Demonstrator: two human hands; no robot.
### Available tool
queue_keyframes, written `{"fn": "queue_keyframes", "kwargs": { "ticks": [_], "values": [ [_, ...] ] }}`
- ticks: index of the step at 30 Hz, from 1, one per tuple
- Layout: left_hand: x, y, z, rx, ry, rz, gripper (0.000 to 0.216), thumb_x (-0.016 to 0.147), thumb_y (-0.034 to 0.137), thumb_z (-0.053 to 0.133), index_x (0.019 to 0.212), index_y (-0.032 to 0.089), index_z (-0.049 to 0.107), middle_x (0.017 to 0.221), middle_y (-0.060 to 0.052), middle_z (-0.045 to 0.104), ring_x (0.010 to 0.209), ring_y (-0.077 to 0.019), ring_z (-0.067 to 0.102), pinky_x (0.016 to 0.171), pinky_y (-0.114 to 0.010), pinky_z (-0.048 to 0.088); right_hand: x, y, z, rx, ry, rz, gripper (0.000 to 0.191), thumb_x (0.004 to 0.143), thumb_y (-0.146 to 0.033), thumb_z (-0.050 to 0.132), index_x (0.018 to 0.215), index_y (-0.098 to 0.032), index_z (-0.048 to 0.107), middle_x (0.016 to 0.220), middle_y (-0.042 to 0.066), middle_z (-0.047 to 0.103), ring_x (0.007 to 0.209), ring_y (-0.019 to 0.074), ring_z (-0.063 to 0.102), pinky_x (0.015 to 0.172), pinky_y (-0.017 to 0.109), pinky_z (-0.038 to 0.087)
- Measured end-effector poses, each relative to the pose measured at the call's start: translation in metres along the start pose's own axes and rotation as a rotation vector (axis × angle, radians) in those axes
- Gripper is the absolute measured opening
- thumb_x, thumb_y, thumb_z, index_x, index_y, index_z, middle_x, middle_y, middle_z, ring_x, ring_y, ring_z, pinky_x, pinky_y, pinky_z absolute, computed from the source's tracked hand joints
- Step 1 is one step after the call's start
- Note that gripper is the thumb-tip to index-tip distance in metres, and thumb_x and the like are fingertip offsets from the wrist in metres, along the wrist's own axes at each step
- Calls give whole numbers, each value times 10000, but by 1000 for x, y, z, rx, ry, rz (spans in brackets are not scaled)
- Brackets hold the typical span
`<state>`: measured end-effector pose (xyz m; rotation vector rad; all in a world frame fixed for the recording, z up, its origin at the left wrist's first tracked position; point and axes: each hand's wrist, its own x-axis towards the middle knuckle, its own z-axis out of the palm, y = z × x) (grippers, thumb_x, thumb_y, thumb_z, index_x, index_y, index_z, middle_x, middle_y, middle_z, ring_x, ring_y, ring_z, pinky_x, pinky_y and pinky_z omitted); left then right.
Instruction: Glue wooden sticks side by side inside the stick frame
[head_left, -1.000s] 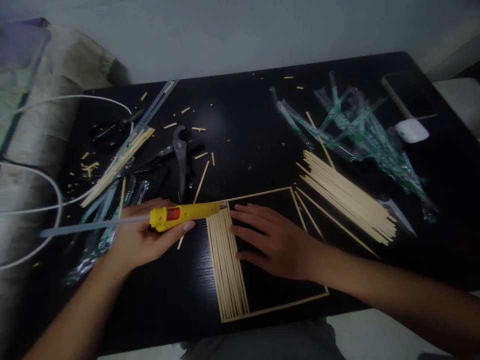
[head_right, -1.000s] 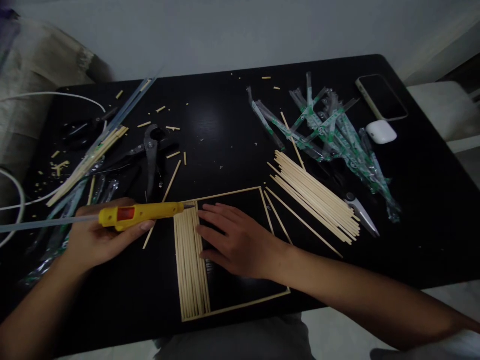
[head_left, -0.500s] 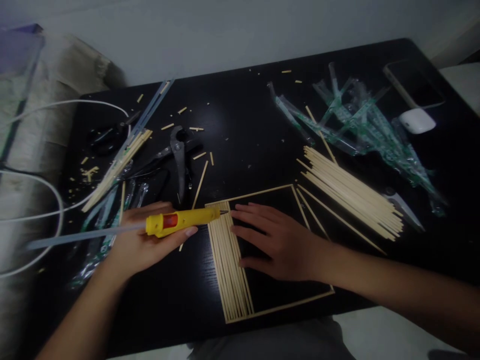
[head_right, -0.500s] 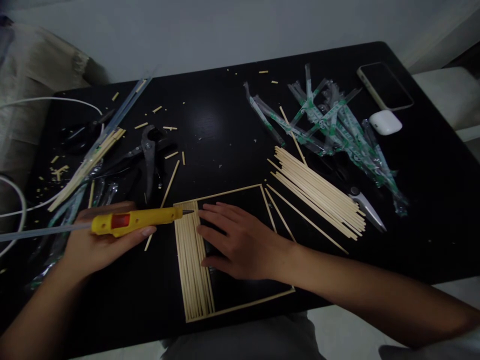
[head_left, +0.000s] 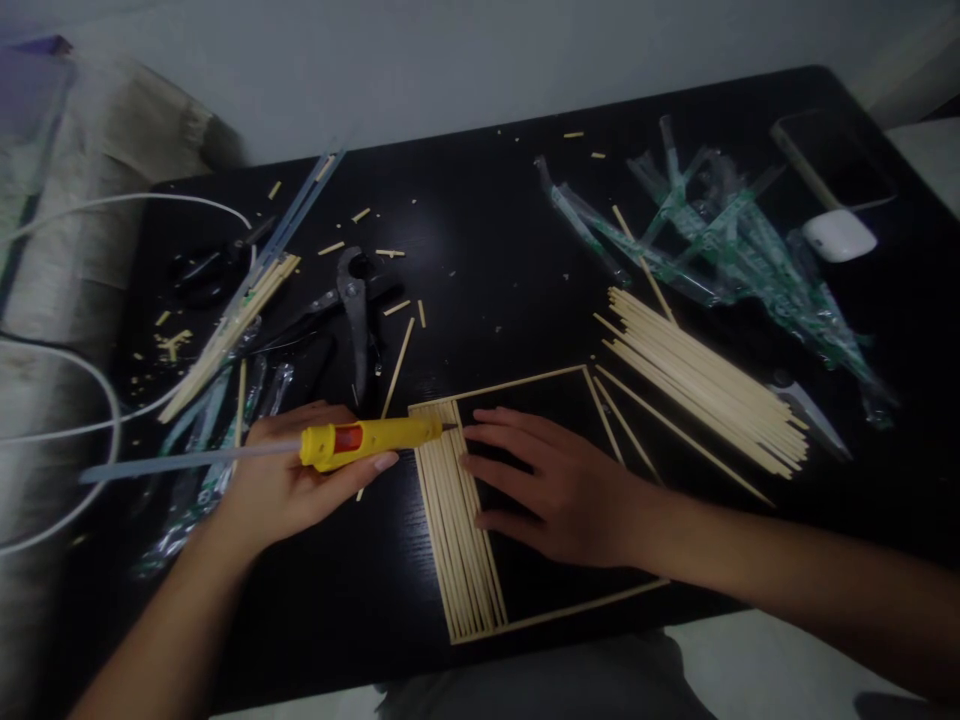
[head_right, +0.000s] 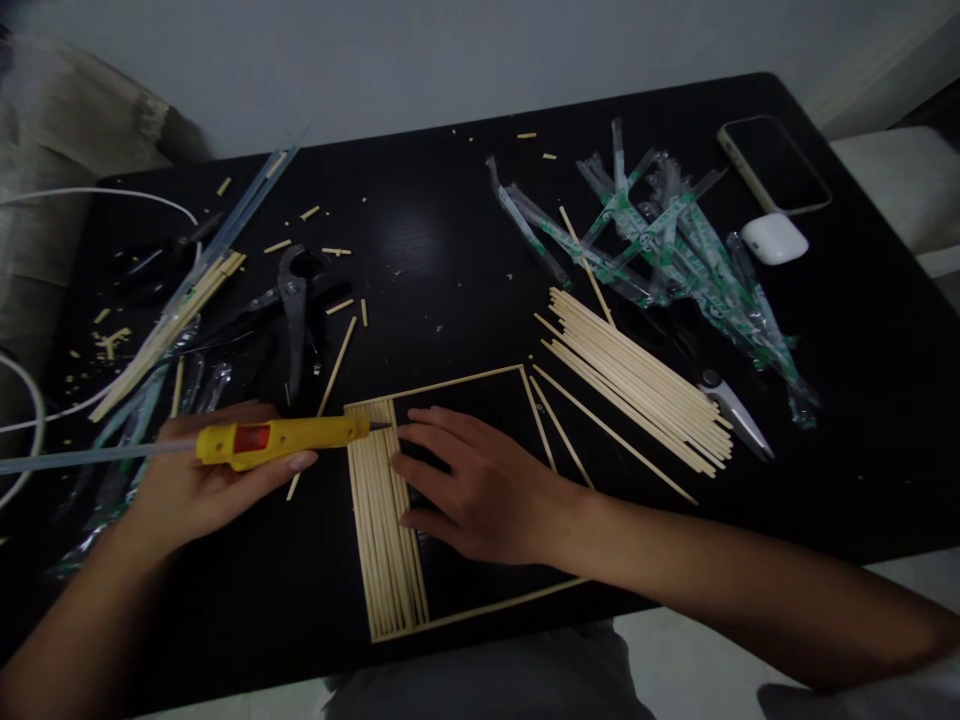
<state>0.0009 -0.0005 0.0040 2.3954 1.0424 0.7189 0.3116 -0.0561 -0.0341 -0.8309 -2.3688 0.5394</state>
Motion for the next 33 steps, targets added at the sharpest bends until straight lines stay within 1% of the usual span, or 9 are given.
{"fn": "queue_keyframes", "kwargs": {
  "ticks": [3,7,11,16,20,25,28,30,33],
  "values": [
    [-2,-2,0,-9,10,-6,347,984,324,796,709,231,607,636,54,649,524,-120,615,512,-256,467,1,-1,-1,-5,1,-3,334,1081,-289,723,1348,-89,728,1434,213,744,1463,342,656,1230,557,592],
    [-2,-2,1,-21,3,-14,353,992,354,792,710,239,614,621,54,639,500,-118,589,506,-265,462,0,-2,-1,-20,-12,-6,400,1076,-317,737,1408,-96,713,1462,212,743,1478,340,650,1228,569,587],
    [0,-1,1,-11,-2,-23,405,1007,387,770,672,241,593,590,50,625,486,-127,585,504,-277,468,-1,-4,-1,-70,-10,-31,448,1062,-313,760,1429,-62,709,1463,224,749,1484,356,652,1224,562,592],
    [-1,-1,2,-8,-3,-48,417,1002,425,768,656,247,617,601,35,644,494,-138,595,495,-292,472,1,-6,-1,-106,-14,-30,363,1092,-255,700,1396,-60,734,1460,215,754,1464,337,673,1219,531,606],
    [-4,-4,1,-5,-18,-54,376,999,418,773,681,254,657,629,29,672,522,-147,627,494,-292,488,3,-7,-2,-111,-11,-28,320,1102,-194,648,1352,-19,741,1436,230,758,1412,342,704,1209,524,618],
    [-3,-2,1,-18,-9,-31,334,987,374,789,704,256,656,647,36,681,522,-139,628,491,-282,480,5,-10,-4,-129,-3,-23,291,1108,-192,616,1329,-59,749,1310,200,790,1315,318,737,1173,521,646],
    [-2,-1,1,-26,-9,-30,319,990,368,790,719,256,663,656,33,687,531,-143,637,497,-282,487,6,-10,-4,-143,5,-30,288,1133,-203,567,1310,-75,755,1289,167,792,1294,297,740,1187,487,637],
    [-3,-2,0,-25,-10,-28,328,995,375,788,720,252,659,655,31,684,533,-144,635,498,-281,489,6,-9,-4,-137,1,-32,287,1125,-198,581,1317,-70,752,1295,167,787,1308,297,730,1204,478,624],
    [-4,-4,1,-14,-12,-21,341,1012,401,777,741,240,646,666,33,679,525,-131,626,489,-264,480,4,-8,-3,-118,-4,-36,299,1089,-182,650,1342,-53,743,1301,187,781,1325,313,715,1204,501,621]
  ]
}}
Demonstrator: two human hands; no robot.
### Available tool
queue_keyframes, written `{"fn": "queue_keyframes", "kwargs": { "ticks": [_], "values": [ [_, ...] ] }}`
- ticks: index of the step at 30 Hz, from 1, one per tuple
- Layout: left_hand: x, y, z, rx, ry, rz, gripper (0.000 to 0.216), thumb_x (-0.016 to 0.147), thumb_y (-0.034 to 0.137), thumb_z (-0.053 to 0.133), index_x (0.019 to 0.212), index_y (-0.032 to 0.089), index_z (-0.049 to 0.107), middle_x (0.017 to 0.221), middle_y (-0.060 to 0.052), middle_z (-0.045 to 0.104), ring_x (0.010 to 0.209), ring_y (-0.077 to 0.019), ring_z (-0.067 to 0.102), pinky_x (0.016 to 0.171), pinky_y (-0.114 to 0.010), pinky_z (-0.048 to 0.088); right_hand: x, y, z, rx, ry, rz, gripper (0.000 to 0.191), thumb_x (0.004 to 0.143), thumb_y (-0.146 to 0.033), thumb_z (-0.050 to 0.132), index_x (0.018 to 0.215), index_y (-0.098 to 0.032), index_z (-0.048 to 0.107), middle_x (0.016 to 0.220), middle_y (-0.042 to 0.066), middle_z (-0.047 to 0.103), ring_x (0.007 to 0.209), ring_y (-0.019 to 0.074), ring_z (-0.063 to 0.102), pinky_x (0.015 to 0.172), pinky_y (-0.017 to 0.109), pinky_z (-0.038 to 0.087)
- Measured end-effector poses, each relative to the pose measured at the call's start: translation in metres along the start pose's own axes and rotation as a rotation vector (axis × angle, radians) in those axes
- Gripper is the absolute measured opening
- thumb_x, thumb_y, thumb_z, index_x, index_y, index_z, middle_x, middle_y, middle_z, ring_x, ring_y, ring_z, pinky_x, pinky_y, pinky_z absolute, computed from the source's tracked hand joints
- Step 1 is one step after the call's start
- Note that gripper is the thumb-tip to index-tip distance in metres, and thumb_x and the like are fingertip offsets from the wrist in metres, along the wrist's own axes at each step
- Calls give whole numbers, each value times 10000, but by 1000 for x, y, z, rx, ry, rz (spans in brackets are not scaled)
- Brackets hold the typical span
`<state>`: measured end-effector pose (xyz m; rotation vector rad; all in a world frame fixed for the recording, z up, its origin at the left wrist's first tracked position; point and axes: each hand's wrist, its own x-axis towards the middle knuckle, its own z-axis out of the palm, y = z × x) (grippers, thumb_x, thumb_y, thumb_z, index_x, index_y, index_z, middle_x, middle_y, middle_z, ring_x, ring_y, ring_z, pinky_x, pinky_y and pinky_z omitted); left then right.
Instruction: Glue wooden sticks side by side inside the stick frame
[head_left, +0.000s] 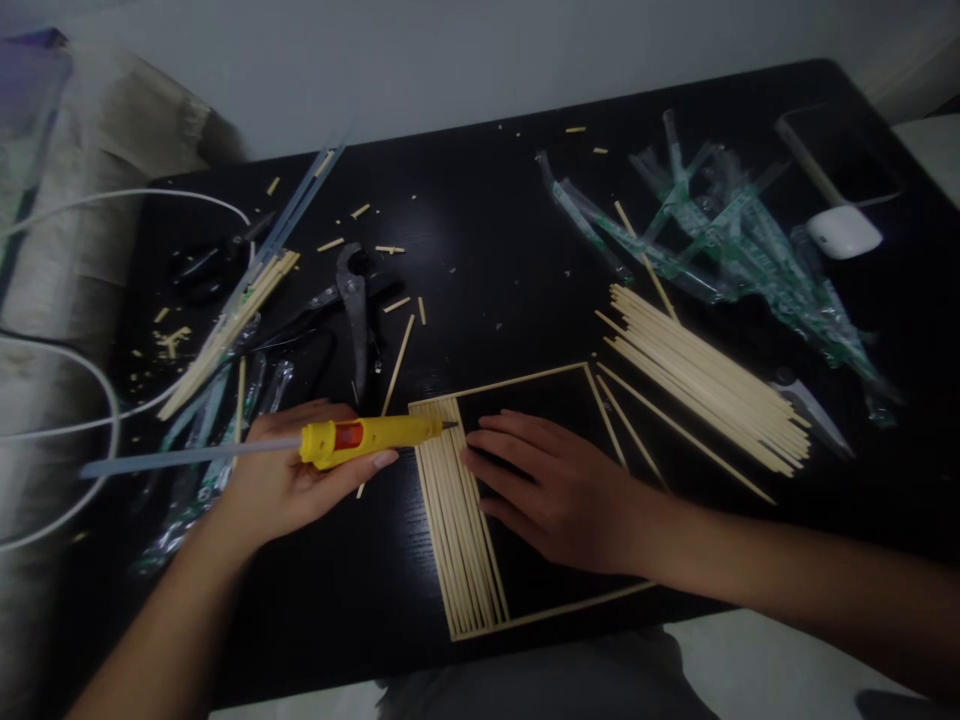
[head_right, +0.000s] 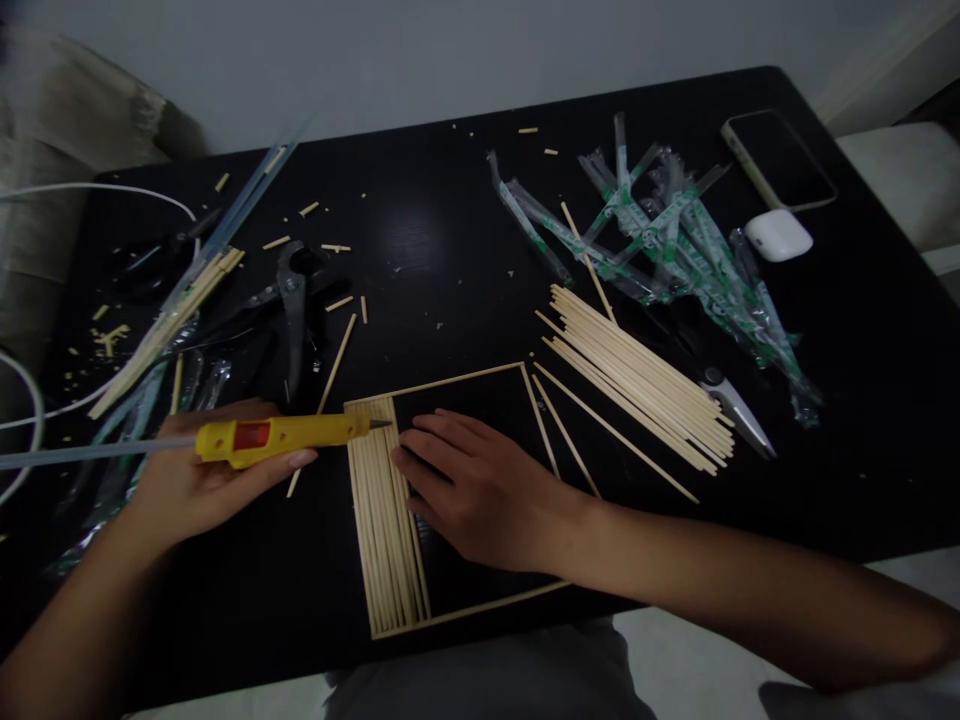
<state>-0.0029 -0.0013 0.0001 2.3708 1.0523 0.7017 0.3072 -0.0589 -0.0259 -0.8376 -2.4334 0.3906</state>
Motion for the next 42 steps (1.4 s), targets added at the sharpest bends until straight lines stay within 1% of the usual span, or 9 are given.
{"fn": "queue_keyframes", "kwargs": {
  "ticks": [4,8,14,20,24,29,33,37,42],
  "values": [
    [0,-2,0,36,12,15,392,1042,474,744,760,233,618,650,45,652,505,-117,613,460,-243,453,-1,0,2,3,-5,9,298,1091,-184,654,1350,-62,736,1313,184,776,1336,308,707,1193,516,623],
    [-1,-3,-1,75,41,-12,432,1048,514,723,738,237,606,624,44,623,478,-118,593,441,-259,441,1,0,2,3,18,-1,275,1109,-177,615,1293,-21,747,1281,192,782,1306,313,717,1188,511,627],
    [-7,-7,4,146,139,-54,409,1030,595,724,801,256,714,760,1,758,582,-164,711,500,-289,549,0,0,2,-28,23,0,273,1120,-198,608,1296,-45,751,1281,173,781,1298,302,717,1185,488,630],
    [-3,-3,3,61,41,-51,413,1023,519,754,727,249,659,641,33,665,497,-139,626,442,-279,463,-1,1,2,-15,-4,6,287,1088,-183,663,1337,-61,739,1308,181,770,1318,306,701,1184,510,628],
    [-3,-2,2,-25,-9,-29,323,996,469,796,775,252,704,715,24,733,552,-145,685,472,-263,522,-1,1,2,-7,-11,10,297,1077,-175,680,1351,-77,740,1321,182,772,1333,309,691,1171,525,637],
    [-6,-4,4,74,71,-78,375,1024,535,747,772,257,734,715,21,750,528,-148,696,457,-259,547,0,1,3,-16,9,0,280,1079,-168,673,1323,-51,746,1289,184,780,1302,312,704,1160,525,644],
    [-7,-5,4,171,131,-101,411,1017,616,727,811,264,780,779,-9,802,607,-193,767,512,-293,619,1,0,4,-22,20,-5,263,1083,-170,667,1293,-36,753,1269,186,783,1282,314,714,1154,513,648],
    [-5,-2,4,118,93,-108,428,1022,606,726,764,266,743,695,17,754,528,-166,717,456,-273,574,1,0,4,-27,22,1,263,1090,-175,660,1308,-60,751,1277,175,783,1293,303,715,1158,505,647],
    [-9,-2,6,59,96,-156,388,996,600,758,799,266,784,798,11,813,550,-163,740,457,-260,594,0,0,2,-33,31,-2,249,1115,-182,621,1284,-63,759,1275,167,791,1275,294,729,1152,494,654]
  ]
}}
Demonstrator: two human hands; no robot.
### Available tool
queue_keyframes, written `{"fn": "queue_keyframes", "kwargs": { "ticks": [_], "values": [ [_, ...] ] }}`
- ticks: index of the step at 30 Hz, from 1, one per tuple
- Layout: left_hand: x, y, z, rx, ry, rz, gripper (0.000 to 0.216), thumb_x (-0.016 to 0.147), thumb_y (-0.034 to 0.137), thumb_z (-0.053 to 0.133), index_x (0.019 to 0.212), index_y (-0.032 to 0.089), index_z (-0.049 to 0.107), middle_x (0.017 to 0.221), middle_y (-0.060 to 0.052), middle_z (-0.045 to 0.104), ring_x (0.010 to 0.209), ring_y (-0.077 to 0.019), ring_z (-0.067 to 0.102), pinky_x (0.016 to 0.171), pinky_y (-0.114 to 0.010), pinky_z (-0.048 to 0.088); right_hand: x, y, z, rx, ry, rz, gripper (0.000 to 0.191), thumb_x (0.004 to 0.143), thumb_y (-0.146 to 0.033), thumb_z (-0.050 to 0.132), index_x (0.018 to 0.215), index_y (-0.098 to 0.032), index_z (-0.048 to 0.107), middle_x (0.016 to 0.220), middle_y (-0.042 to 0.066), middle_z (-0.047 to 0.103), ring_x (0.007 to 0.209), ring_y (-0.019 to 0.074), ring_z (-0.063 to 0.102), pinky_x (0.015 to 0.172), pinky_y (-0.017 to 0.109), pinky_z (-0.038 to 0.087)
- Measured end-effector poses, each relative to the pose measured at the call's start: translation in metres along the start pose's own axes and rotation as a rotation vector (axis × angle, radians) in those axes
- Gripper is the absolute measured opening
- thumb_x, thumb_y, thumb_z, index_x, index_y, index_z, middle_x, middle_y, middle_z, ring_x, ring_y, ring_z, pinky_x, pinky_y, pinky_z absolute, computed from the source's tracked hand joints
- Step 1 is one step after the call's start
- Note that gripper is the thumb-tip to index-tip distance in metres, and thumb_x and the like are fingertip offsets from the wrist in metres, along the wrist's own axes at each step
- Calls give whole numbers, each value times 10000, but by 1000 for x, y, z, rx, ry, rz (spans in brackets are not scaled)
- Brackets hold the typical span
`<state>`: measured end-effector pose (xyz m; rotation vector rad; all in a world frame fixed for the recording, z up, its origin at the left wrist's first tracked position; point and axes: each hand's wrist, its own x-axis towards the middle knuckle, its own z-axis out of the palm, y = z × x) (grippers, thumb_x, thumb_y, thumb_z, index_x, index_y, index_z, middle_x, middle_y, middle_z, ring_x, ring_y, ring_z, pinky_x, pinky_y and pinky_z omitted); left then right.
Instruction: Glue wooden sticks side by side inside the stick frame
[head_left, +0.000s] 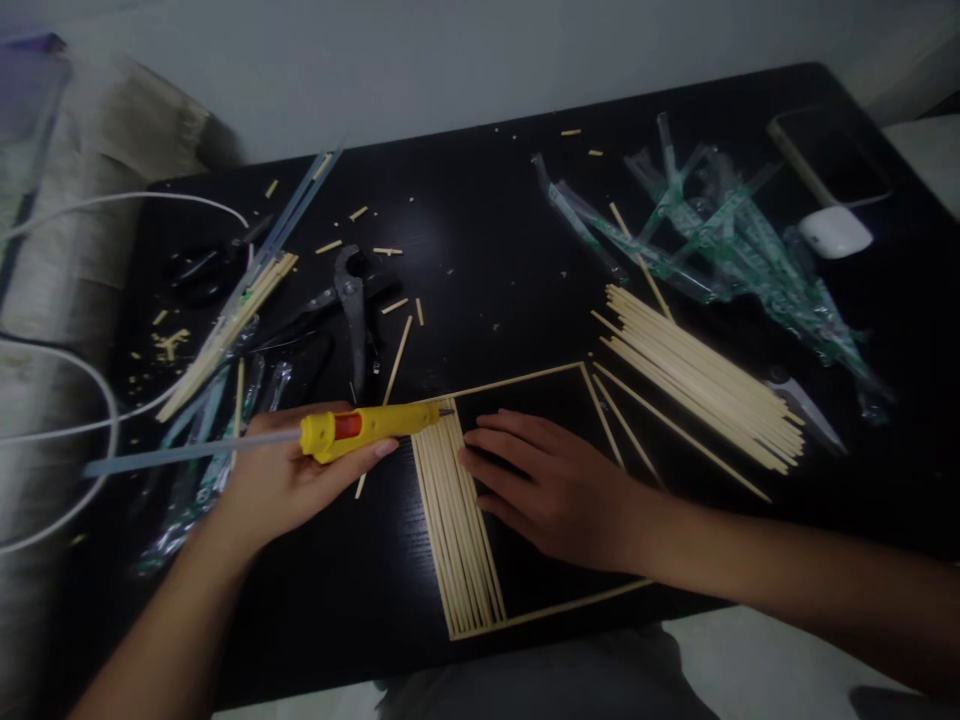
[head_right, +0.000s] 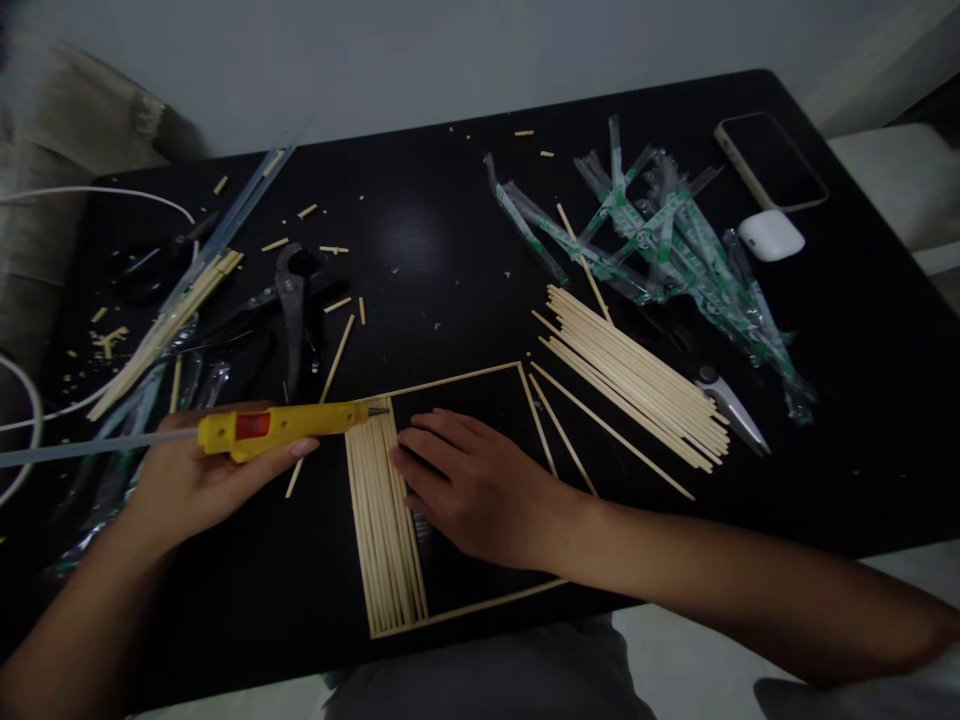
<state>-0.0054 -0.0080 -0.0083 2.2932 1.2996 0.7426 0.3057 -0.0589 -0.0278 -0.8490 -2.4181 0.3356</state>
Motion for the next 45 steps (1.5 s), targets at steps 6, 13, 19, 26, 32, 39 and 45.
{"fn": "queue_keyframes", "kwargs": {
  "ticks": [6,13,19,26,32,39,45],
  "values": [
    [-5,-8,-1,118,10,-19,380,997,621,733,844,280,802,875,-25,834,680,-222,799,556,-347,667,1,0,0,-14,-5,-2,251,1116,-190,630,1294,-64,756,1272,161,796,1279,295,731,1151,494,655],
    [1,1,0,45,3,19,415,1045,562,712,756,266,673,706,19,701,540,-149,679,423,-296,505,1,1,0,12,-5,-1,253,1099,-172,647,1283,-36,755,1262,182,790,1277,310,721,1143,517,658],
    [7,6,-2,-28,-73,45,468,1028,541,735,689,250,593,597,47,578,436,-108,550,383,-274,414,1,1,1,-6,-2,-6,256,1106,-182,641,1289,-43,754,1273,175,790,1280,300,727,1161,489,648],
    [4,1,-2,3,-29,36,384,1039,524,731,763,261,683,683,31,665,521,-140,652,438,-274,474,0,1,1,-17,3,-3,249,1117,-189,619,1289,-75,759,1267,155,790,1280,289,728,1150,484,653],
    [5,1,0,-34,-50,28,399,1019,502,756,712,263,663,628,36,626,475,-140,601,408,-285,435,0,1,1,-3,-9,7,259,1101,-186,654,1318,-85,753,1287,165,791,1291,294,725,1152,510,654],
    [5,3,-2,-20,-56,5,371,1025,526,737,753,278,699,654,32,655,499,-150,628,425,-294,465,1,0,0,-5,3,4,245,1106,-177,640,1289,-72,765,1259,167,797,1275,296,731,1136,506,665],
    [6,2,-1,-29,-50,15,388,1032,531,732,752,267,682,659,34,647,504,-140,627,422,-280,458,1,0,1,-19,16,7,236,1111,-182,630,1265,-72,771,1259,150,795,1263,293,734,1154,470,654]
  ]
}}
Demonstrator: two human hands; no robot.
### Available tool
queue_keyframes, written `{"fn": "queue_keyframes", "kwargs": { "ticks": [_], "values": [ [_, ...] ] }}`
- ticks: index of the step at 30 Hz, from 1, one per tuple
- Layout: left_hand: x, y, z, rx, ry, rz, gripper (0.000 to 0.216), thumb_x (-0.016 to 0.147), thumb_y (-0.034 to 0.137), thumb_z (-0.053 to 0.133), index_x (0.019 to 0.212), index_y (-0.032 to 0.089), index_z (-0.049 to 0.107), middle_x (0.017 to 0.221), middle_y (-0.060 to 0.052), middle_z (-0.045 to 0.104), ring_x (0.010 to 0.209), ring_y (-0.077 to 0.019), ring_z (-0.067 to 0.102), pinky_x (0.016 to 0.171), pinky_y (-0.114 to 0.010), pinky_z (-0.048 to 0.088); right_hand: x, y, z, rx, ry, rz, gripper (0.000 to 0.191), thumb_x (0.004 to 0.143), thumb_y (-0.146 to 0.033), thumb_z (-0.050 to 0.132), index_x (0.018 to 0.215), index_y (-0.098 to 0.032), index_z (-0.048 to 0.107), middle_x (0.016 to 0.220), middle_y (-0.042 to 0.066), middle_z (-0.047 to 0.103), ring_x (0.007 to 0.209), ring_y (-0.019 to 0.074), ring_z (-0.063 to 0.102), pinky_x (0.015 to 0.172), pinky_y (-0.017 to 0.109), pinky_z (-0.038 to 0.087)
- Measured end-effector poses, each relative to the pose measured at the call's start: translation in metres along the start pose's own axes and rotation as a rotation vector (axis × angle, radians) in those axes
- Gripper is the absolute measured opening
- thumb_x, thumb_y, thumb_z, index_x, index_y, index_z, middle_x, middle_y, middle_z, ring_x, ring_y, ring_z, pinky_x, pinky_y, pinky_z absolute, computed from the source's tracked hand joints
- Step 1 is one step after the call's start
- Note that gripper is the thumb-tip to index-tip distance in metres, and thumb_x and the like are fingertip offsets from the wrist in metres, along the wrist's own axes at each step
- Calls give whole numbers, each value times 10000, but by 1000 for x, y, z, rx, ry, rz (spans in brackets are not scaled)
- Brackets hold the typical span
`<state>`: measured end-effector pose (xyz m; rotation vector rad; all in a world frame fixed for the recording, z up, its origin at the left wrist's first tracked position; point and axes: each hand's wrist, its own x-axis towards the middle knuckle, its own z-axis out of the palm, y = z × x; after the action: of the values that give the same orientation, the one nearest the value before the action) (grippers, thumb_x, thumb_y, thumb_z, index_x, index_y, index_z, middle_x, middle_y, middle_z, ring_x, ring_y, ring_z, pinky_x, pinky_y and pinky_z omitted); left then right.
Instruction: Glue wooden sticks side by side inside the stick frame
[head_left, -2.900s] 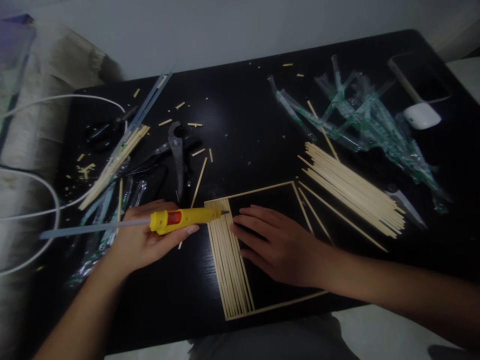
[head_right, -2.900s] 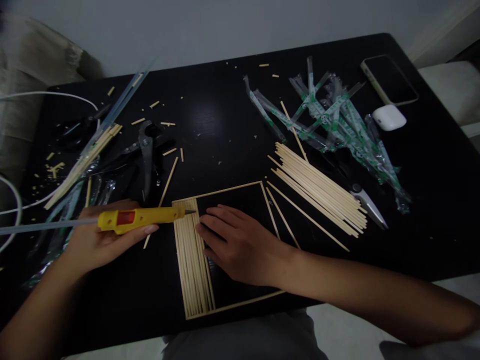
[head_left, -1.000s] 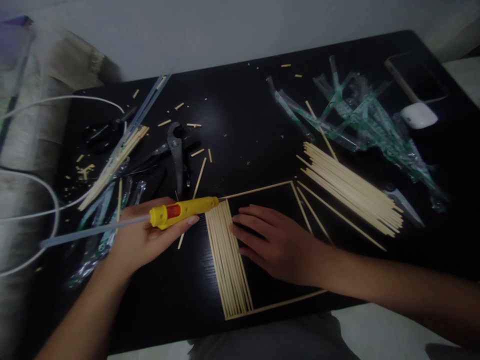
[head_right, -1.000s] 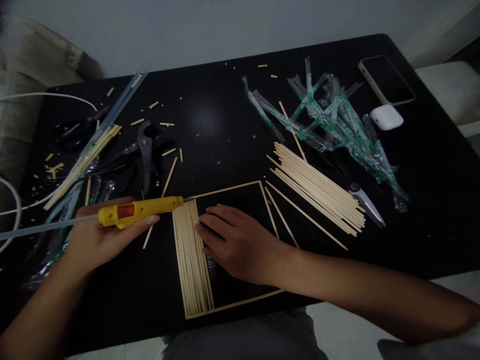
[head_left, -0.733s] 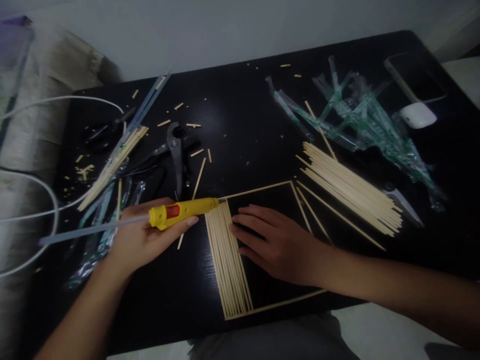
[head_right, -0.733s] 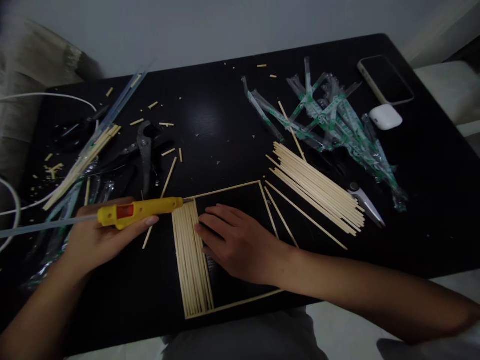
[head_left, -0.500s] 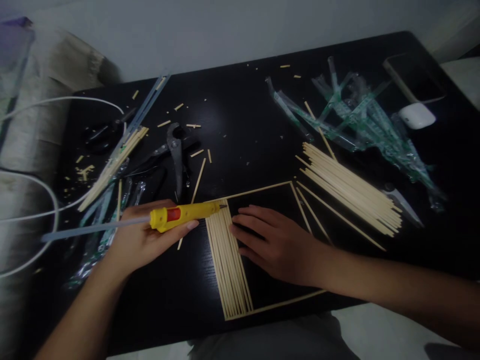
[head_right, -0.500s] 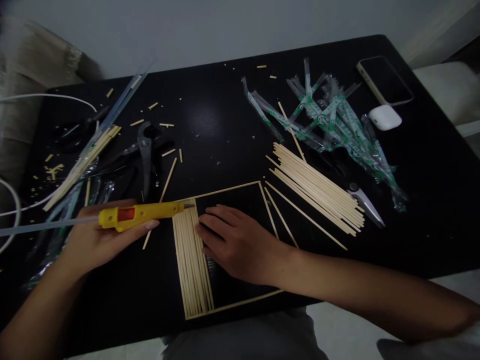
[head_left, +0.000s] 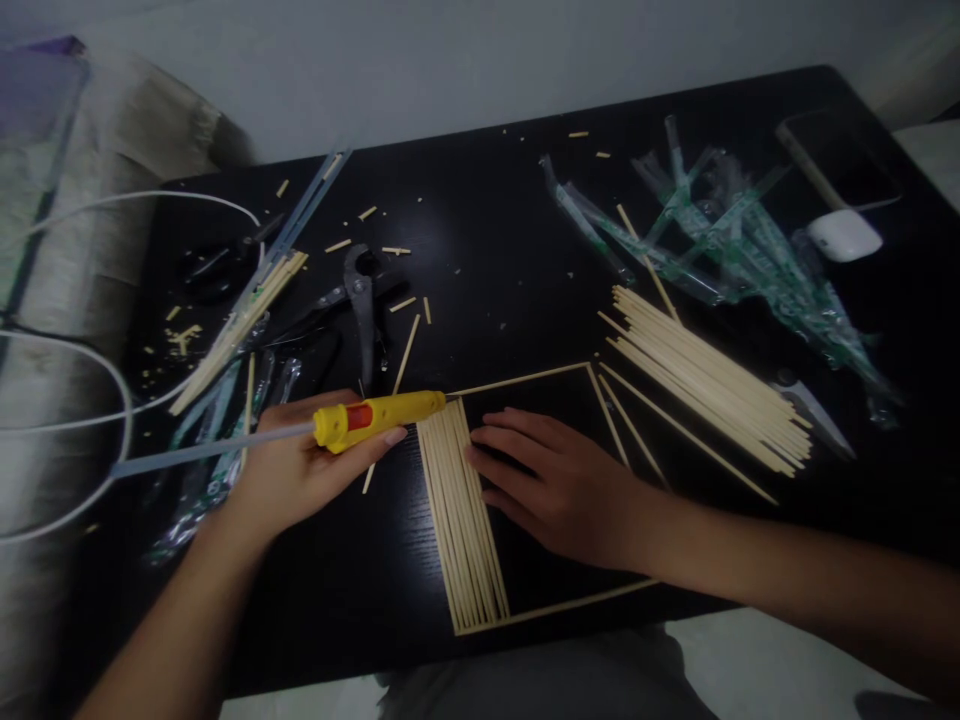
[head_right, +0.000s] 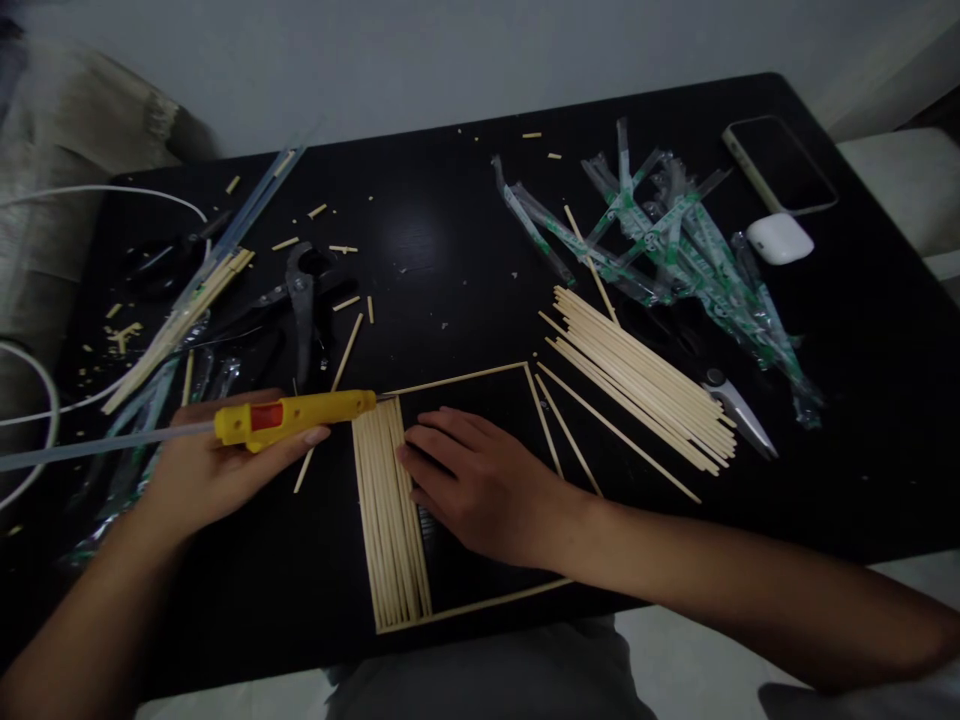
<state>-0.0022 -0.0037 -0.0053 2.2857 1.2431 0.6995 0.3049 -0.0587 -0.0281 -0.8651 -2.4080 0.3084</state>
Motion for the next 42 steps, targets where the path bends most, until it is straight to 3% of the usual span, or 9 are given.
{"fn": "queue_keyframes", "kwargs": {
  "ticks": [8,17,23,32,38,42],
  "values": [
    [0,-2,2,10,16,31,354,1041,521,728,790,272,709,681,33,675,521,-147,655,454,-274,504,0,0,1,22,-8,5,240,1094,-167,660,1301,-107,765,1264,154,791,1280,289,728,1135,502,665],
    [-1,-3,-2,-48,-16,25,374,1003,517,771,739,261,703,666,32,694,492,-141,637,421,-268,468,-1,1,0,23,-13,6,241,1104,-176,650,1299,-93,764,1273,160,796,1287,294,729,1127,506,672],
    [-1,-1,4,-27,66,-42,393,996,575,771,782,248,730,754,19,749,527,-140,672,443,-255,505,1,0,1,28,10,4,229,1094,-169,662,1262,-54,768,1253,167,797,1272,298,734,1144,487,662],
    [-2,-1,-3,-119,-89,-26,349,1011,501,771,774,249,732,717,23,740,544,-141,674,457,-245,508,0,1,0,10,-1,-1,238,1105,-172,648,1300,-95,761,1271,154,795,1278,288,731,1126,493,672],
    [-2,1,-3,-101,-39,-72,336,1001,506,775,779,254,764,703,27,730,526,-144,675,443,-247,511,1,0,1,12,20,-14,228,1091,-163,663,1256,-47,769,1239,169,796,1248,296,738,1138,473,664],
    [-4,0,-4,-136,-112,-71,290,993,486,789,799,271,788,734,17,763,557,-159,700,456,-258,538,0,1,1,13,23,-6,226,1103,-171,648,1271,-81,770,1245,154,799,1258,287,733,1132,478,669]
  ]
}}
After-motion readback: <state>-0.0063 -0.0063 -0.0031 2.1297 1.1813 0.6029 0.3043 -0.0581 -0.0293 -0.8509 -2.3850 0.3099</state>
